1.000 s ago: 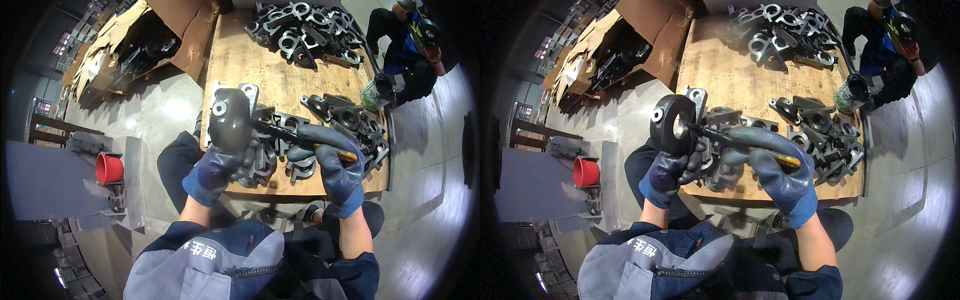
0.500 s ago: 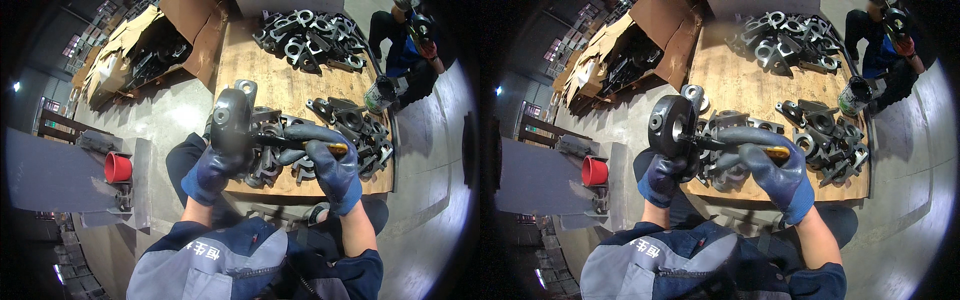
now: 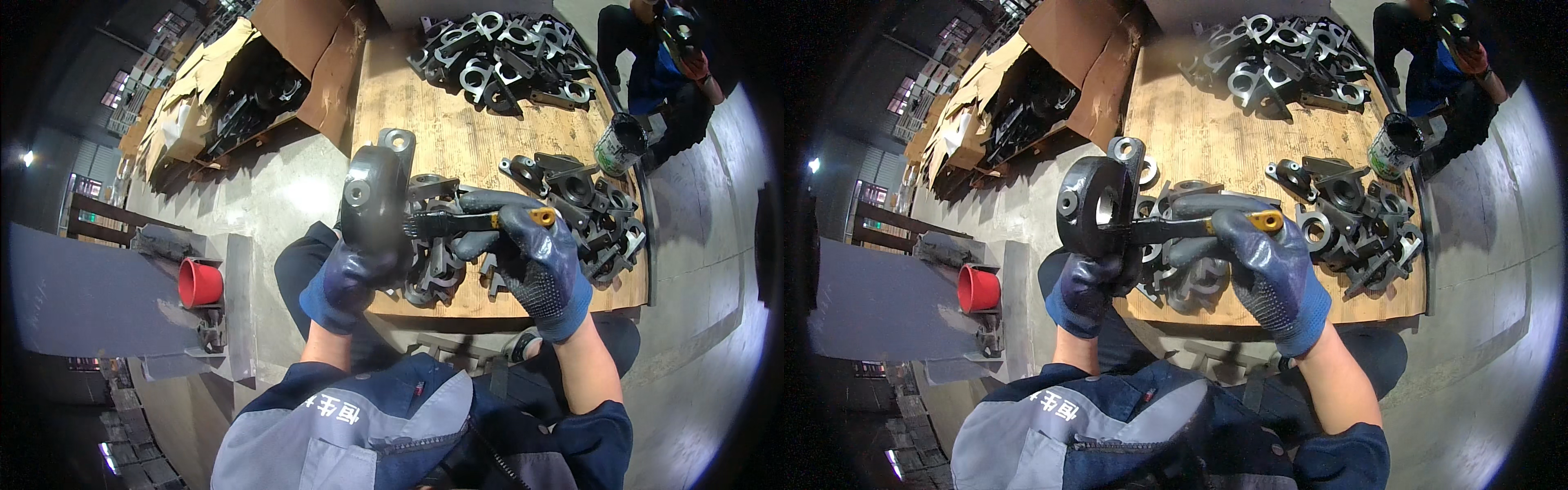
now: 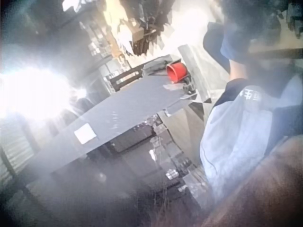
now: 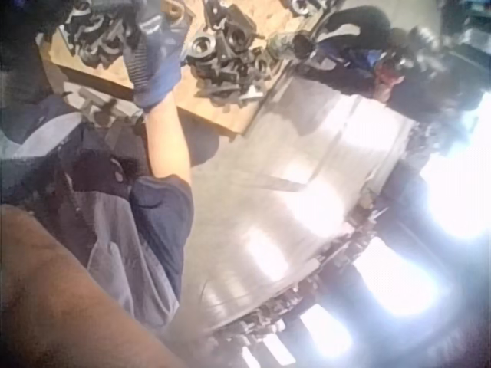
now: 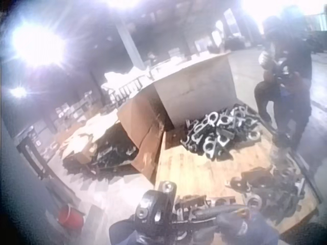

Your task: The person sits on the floor and repeatedly picks up metal parts from a wooden table, applies black paint with a brush, and places the painted parts back on the table. Another worker is visible in the background performing a similar task.

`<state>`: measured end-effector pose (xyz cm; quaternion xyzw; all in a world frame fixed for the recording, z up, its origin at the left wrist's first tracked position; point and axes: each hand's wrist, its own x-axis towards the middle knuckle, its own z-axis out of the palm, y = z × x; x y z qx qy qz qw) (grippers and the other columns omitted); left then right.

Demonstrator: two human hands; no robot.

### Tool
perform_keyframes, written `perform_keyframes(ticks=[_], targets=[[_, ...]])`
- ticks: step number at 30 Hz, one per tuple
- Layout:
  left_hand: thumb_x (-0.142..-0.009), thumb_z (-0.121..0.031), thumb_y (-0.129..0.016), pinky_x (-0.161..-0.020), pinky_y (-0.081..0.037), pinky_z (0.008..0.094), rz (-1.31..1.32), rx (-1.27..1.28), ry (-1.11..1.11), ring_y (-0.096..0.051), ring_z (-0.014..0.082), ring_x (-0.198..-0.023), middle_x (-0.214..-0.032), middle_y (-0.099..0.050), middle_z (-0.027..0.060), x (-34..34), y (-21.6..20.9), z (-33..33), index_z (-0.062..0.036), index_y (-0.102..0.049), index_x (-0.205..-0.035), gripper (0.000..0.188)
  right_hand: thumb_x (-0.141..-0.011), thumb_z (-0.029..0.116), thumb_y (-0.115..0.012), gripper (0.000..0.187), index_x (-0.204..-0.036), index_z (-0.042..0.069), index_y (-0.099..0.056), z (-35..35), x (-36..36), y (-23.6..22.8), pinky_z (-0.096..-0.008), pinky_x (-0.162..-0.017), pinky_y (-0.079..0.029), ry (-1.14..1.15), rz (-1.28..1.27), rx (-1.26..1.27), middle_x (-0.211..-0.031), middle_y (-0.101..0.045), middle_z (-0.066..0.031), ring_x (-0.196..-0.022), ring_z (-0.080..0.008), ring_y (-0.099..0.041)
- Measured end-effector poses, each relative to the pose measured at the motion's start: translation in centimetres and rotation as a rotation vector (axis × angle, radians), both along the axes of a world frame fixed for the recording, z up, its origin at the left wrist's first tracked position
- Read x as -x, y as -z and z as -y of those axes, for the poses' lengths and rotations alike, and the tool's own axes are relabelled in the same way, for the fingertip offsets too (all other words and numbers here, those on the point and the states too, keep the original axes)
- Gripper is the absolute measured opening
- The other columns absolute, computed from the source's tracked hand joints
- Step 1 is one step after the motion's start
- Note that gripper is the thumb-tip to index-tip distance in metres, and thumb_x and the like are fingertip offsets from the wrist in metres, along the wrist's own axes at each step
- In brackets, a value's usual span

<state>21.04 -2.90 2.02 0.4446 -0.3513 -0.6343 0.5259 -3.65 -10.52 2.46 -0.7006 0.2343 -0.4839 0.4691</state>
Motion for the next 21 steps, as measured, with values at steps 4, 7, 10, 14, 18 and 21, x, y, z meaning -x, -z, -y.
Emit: perform_keyframes(ticks=[4, 7, 10, 14, 18, 21], targets=[[-0.082, -0.018, -0.073, -0.070, -0.049, 0.0255, 0.019, 0.017, -0.077, -0.059, 0.0135, -0.082, -0.099, -0.061, 0.0043, 0.8, -0.3, 0.1, -0.0014, -0.054, -0.121, 0.047, -0.096, 0.002, -0.047, 0.037, -0.132, -0.005, -0.046, -0.3, -0.2, -0.2, -0.0265, -0.082, -0.055, -0.160, 0.184, -0.490, -0.119, -0.061, -0.0165, -0.096, -0.0178, -0.066], [-0.079, -0.020, -0.073, -0.062, -0.043, 0.0244, 0.066, 0.008, -0.104, -0.054, 0.0125, -0.073, -0.091, -0.060, 0.0047, 1.2, -0.3, 0.3, 0.0009, -0.055, -0.121, 0.050, -0.097, 0.005, -0.046, 0.038, -0.134, -0.005, -0.045, -0.5, -1.0, -1.2, -0.0293, -0.091, -0.052, -0.321, 0.568, -1.049, -0.120, -0.061, -0.0163, -0.099, -0.0193, -0.066], [-0.074, -0.023, -0.074, -0.048, -0.033, 0.0226, 0.132, 0.018, -0.177, -0.047, 0.0111, -0.055, -0.075, -0.058, 0.0060, 2.7, -1.0, 0.6, 0.0056, -0.056, -0.119, 0.057, -0.099, 0.010, -0.044, 0.037, -0.133, -0.004, -0.046, -0.4, -1.1, -1.2, -0.0298, -0.092, -0.052, -0.336, 0.696, -1.126, -0.120, -0.061, -0.0159, -0.101, -0.0194, -0.066], [-0.078, -0.020, -0.071, -0.051, -0.038, 0.0225, 0.105, 0.010, -0.246, -0.051, 0.0114, -0.062, -0.083, -0.061, 0.0070, 3.1, -0.9, 0.9, 0.0039, -0.056, -0.120, 0.050, -0.099, 0.022, -0.050, 0.039, -0.130, -0.002, -0.052, -1.0, -1.2, -1.1, -0.0293, -0.086, -0.054, -0.158, 0.484, -0.702, -0.116, -0.064, -0.0132, -0.101, -0.0186, -0.065], [-0.082, -0.017, -0.067, -0.053, -0.042, 0.0221, -0.019, -0.011, -0.204, -0.055, 0.0116, -0.068, -0.088, -0.062, 0.0067, 3.1, -1.2, 1.3, 0.0012, -0.057, -0.119, 0.043, -0.099, 0.015, -0.045, 0.032, -0.124, -0.003, -0.055, -1.1, -1.3, -0.8, -0.0296, -0.088, -0.053, -0.094, 0.456, -0.833, -0.117, -0.063, -0.0133, -0.102, -0.0189, -0.065], [-0.083, -0.017, -0.064, -0.054, -0.042, 0.0210, 0.049, -0.036, -0.232, -0.055, 0.0114, -0.067, -0.087, -0.062, 0.0060, 2.7, -0.8, 1.0, 0.0008, -0.057, -0.119, 0.041, -0.099, 0.014, -0.045, 0.032, -0.123, -0.003, -0.055, -1.3, -2.0, -0.4, -0.0304, -0.088, -0.053, -0.114, 0.559, -0.998, -0.117, -0.062, -0.0130, -0.103, -0.0195, -0.064]])
